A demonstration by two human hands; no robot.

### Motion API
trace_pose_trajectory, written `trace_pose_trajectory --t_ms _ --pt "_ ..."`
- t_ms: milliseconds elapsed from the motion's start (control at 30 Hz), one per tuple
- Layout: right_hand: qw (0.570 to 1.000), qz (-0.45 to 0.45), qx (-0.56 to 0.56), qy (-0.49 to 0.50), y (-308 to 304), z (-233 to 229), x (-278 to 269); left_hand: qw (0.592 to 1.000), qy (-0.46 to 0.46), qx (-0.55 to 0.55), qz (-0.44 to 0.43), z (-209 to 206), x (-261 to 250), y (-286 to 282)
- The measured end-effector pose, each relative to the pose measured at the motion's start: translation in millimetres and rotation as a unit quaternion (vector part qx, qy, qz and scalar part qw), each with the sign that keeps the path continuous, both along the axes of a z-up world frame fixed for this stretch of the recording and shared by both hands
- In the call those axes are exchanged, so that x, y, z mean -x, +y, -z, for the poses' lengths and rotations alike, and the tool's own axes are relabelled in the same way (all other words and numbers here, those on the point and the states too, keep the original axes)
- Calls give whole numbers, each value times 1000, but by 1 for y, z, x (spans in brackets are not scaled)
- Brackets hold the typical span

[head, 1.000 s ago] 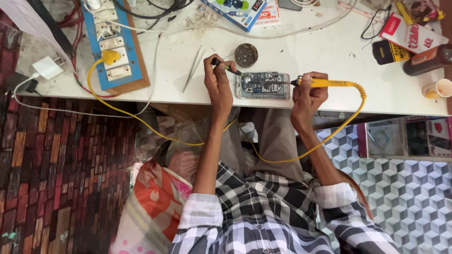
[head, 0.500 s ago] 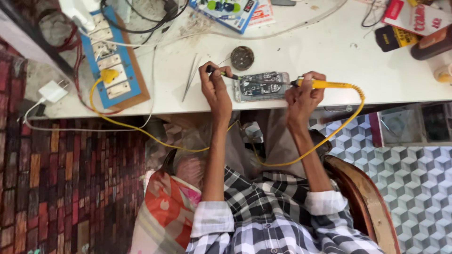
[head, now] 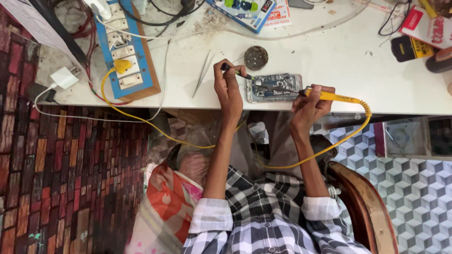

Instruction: The person solders a circuit board using a soldering iron and solder wire. They repeatedly apply heat to various points on the board while feeding solder to create connections.

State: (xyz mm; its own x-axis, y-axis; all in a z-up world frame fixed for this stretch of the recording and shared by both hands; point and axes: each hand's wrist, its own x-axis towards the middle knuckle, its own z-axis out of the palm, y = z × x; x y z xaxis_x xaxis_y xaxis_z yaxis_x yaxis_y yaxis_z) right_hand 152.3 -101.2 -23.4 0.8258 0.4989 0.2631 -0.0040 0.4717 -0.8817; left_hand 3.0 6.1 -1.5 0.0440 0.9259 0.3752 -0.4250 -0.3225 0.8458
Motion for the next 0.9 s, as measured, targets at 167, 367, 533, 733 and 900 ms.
trace_pose_trajectory --t_ms 167,367,533,733,900 --pt "999 33 19 -13 -12 12 0 999 17 25 -9 -1 0 -6" --pt "999 14 17 -35 -9 9 1 999 18 27 -4 -6 2 -6" --pt "999 11 29 -10 -9 5 4 1000 13 23 -2 -8 2 -6" --pt "999 8 41 -25 -11 1 6 1000 6 14 -1 -6 2 -7" --pt "999 -4 36 -26 -10 -1 5 999 25 16 -16 -6 0 -6"
